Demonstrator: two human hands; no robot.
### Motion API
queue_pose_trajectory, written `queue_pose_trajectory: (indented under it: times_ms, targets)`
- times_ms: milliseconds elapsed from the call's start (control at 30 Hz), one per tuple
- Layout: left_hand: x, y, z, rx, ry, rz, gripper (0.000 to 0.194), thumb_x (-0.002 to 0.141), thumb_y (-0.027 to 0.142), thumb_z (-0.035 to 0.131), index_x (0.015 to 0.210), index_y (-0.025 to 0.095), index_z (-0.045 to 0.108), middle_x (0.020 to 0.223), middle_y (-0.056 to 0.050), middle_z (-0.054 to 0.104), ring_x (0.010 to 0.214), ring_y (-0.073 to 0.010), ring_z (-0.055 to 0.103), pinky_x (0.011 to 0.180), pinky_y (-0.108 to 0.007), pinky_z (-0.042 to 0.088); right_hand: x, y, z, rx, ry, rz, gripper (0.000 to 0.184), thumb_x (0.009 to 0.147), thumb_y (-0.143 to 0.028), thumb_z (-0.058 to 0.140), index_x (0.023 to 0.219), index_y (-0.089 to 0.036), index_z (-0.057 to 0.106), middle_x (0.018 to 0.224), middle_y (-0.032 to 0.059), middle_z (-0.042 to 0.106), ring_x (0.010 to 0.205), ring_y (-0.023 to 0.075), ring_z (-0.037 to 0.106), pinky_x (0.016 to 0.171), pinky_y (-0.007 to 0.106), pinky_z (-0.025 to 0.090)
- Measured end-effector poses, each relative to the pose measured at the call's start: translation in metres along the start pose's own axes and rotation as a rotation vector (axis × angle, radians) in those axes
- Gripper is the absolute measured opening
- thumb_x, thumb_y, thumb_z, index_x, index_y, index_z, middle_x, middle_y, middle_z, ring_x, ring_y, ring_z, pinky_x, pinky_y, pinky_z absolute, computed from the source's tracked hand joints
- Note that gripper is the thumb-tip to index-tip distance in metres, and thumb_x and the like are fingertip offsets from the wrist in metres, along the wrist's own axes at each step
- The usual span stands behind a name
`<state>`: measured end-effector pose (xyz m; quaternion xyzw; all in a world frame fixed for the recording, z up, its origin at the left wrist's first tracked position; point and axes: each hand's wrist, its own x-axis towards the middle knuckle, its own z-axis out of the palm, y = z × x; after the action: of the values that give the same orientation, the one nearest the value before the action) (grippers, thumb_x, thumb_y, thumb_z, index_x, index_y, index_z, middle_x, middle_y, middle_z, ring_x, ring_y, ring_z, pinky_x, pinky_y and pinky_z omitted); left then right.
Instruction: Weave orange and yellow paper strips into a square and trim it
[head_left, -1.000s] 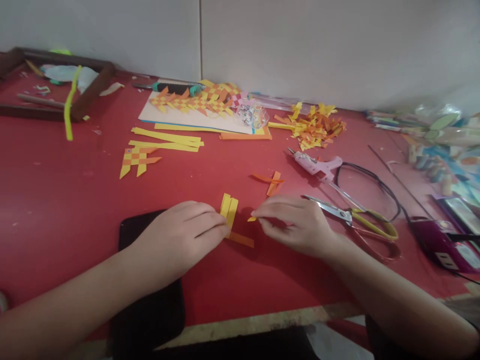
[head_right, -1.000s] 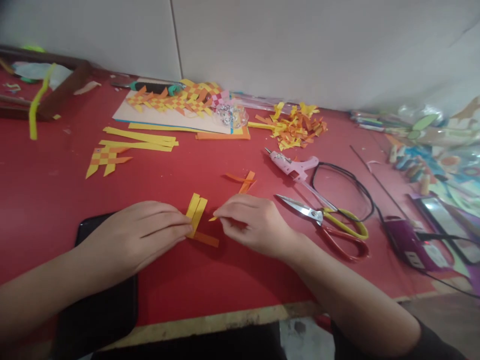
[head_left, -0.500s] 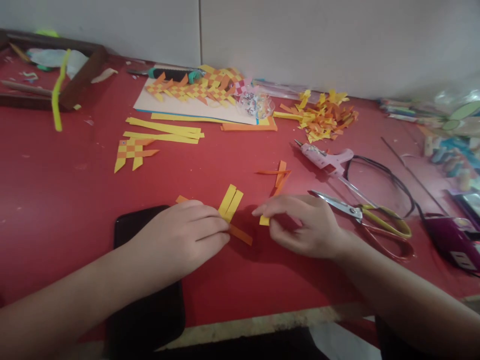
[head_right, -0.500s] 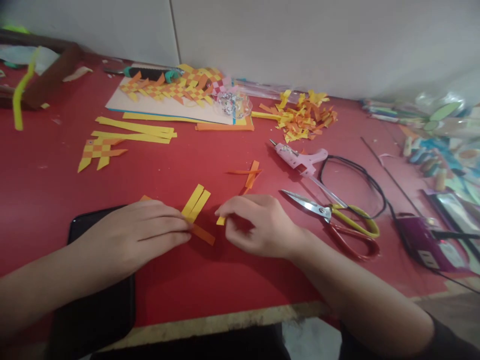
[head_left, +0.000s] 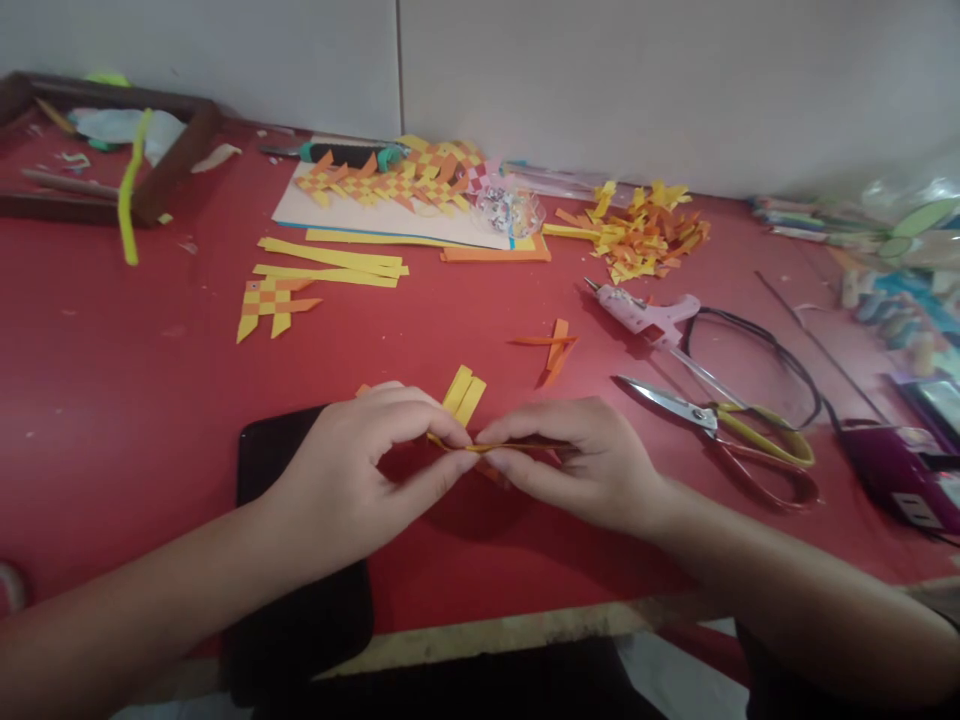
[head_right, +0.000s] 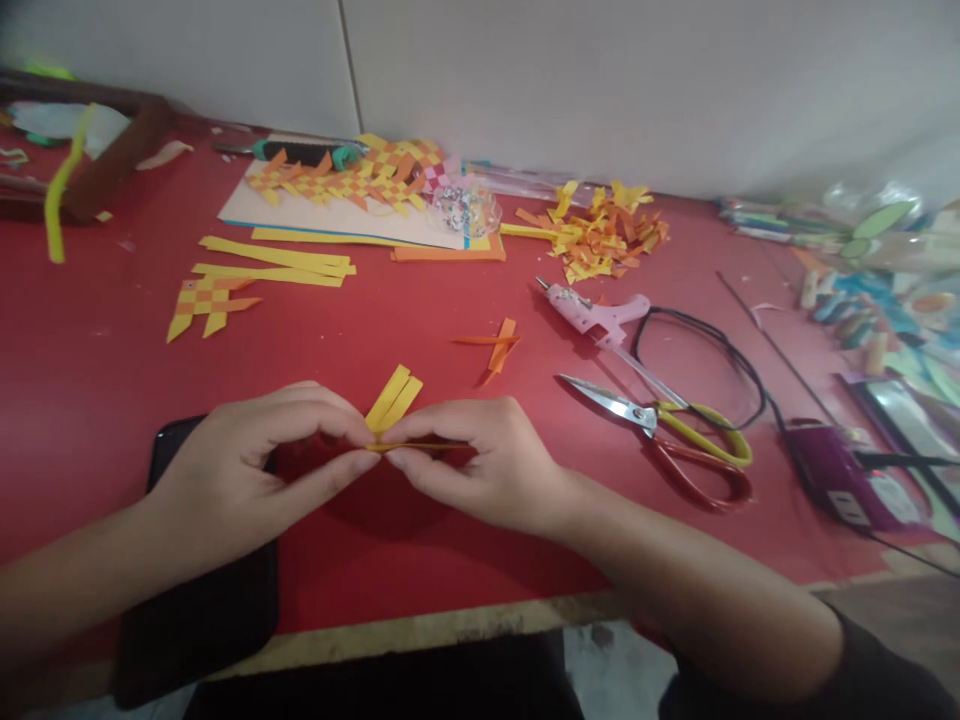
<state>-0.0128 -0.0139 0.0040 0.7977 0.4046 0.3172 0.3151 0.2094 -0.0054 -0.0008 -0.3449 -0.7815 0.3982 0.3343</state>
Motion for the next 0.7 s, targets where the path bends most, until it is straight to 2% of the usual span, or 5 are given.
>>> queue_pose_trajectory:
  times_ms: [267,367,500,600,700]
  targets:
    - [0.003,0.001,-0.001,-0.067,0.008,-0.208,0.013,0.087,0.028,0.062,0.079,0.023,0.070,0.071,0.003,0.069,0.058,-0.0105,0.057,0.052,-0.022,0.044,0.002,0.006,-0.001,0.239,0.113,0.187,0.009,0.087,-0.021,0.067,0.093,-0.015,0.070,0.068,0.0001,0.073,0.056,0.0111,0.070,0.054,0.018,0.058]
    - [0.003,0.000,-0.002,-0.049,0.035,-0.259,0.015,0.087,0.031,0.061,0.080,0.021,0.070,0.066,0.002,0.067,0.049,-0.0093,0.050,0.043,-0.022,0.037,0.004,0.009,-0.004,0.184,0.196,0.208,0.007,0.089,-0.021,0.065,0.092,-0.015,0.068,0.065,-0.0003,0.071,0.052,0.0114,0.069,0.053,0.020,0.058]
    - [0.002,-0.001,-0.002,-0.002,0.065,-0.247,0.015,0.087,0.030,0.061,0.078,0.022,0.069,0.066,0.003,0.066,0.049,-0.0092,0.049,0.044,-0.022,0.037,0.006,0.011,-0.009,-0.262,0.325,-0.054,0.009,0.087,-0.017,0.065,0.096,-0.019,0.068,0.094,0.0075,0.074,0.085,0.0177,0.072,0.077,0.032,0.062]
    - [0.002,0.000,-0.001,0.033,0.077,-0.180,0.012,0.086,0.027,0.061,0.078,0.022,0.069,0.070,0.003,0.067,0.060,-0.0112,0.056,0.053,-0.024,0.043,0.007,0.010,-0.010,-0.496,0.191,-0.343,0.017,0.085,-0.017,0.070,0.102,-0.020,0.069,0.112,0.0110,0.071,0.111,0.0242,0.066,0.098,0.044,0.055]
    - [0.002,0.002,0.001,0.002,0.046,-0.144,0.012,0.085,0.021,0.061,0.076,0.022,0.068,0.069,0.004,0.066,0.065,-0.0119,0.059,0.061,-0.025,0.046,0.007,0.009,-0.009,-0.524,0.050,-0.526,0.015,0.085,-0.015,0.071,0.100,-0.019,0.069,0.112,0.0105,0.073,0.113,0.0245,0.066,0.098,0.043,0.056]
